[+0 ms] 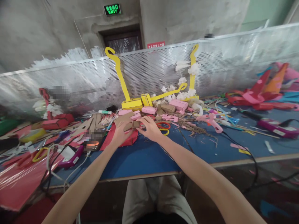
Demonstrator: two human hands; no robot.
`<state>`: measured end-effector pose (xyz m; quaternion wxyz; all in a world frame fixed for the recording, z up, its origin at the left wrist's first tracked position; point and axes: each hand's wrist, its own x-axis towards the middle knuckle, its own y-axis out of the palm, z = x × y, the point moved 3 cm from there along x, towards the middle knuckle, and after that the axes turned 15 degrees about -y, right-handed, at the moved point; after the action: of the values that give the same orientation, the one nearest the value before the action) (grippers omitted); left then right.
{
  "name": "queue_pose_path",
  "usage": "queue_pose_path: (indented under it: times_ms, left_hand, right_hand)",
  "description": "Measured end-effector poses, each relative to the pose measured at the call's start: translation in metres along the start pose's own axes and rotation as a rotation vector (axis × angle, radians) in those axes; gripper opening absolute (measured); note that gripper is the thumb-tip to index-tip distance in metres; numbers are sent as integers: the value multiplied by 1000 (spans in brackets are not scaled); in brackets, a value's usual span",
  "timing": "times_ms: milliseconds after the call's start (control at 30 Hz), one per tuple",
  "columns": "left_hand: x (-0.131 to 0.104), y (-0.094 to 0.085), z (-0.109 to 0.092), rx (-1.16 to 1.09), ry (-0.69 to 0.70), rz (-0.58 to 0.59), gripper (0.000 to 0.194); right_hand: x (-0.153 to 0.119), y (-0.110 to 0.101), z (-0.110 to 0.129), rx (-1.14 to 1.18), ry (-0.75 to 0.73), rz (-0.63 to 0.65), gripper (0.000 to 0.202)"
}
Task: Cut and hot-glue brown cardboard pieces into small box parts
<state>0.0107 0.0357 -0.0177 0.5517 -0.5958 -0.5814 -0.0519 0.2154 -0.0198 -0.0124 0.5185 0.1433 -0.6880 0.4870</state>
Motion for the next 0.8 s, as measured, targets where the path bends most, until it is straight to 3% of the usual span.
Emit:
queue_pose_path:
  times_ms: [800]
  left_hand:
    - [1, 2, 6, 88, -14, 72, 43]
  right_hand:
    - [-1, 1, -4, -51, -76, 63, 38]
